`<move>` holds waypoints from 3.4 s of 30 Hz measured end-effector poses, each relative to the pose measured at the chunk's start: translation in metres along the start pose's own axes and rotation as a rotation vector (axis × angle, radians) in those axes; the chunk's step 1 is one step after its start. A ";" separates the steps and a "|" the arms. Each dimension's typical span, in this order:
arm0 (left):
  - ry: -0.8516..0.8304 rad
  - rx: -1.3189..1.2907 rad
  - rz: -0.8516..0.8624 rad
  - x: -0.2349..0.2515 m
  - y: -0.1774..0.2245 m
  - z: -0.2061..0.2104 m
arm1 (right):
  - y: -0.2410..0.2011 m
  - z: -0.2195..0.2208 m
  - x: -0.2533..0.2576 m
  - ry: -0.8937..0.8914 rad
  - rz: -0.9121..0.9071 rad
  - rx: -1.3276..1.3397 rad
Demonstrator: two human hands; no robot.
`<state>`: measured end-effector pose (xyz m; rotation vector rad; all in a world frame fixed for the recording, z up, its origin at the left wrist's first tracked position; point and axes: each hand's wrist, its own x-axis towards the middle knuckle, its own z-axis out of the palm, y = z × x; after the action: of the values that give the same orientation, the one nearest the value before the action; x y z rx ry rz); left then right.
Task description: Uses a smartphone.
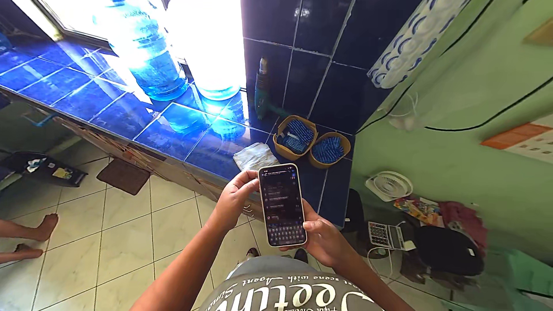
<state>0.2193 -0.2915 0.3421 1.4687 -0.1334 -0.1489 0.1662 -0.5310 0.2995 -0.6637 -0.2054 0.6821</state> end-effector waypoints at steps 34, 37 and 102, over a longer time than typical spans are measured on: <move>-0.186 -0.277 -0.078 0.025 -0.061 0.145 | -0.100 -0.097 -0.070 0.016 0.080 -0.061; -0.099 -0.278 -0.078 0.023 -0.058 0.143 | -0.099 -0.097 -0.063 -0.032 0.060 -0.188; -0.273 -0.198 -0.193 0.059 -0.070 0.224 | -0.107 -0.126 -0.128 0.353 -0.297 -0.555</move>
<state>0.2359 -0.5282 0.2946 1.2566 -0.1921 -0.5070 0.1714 -0.7385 0.2728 -1.2433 -0.1611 0.2062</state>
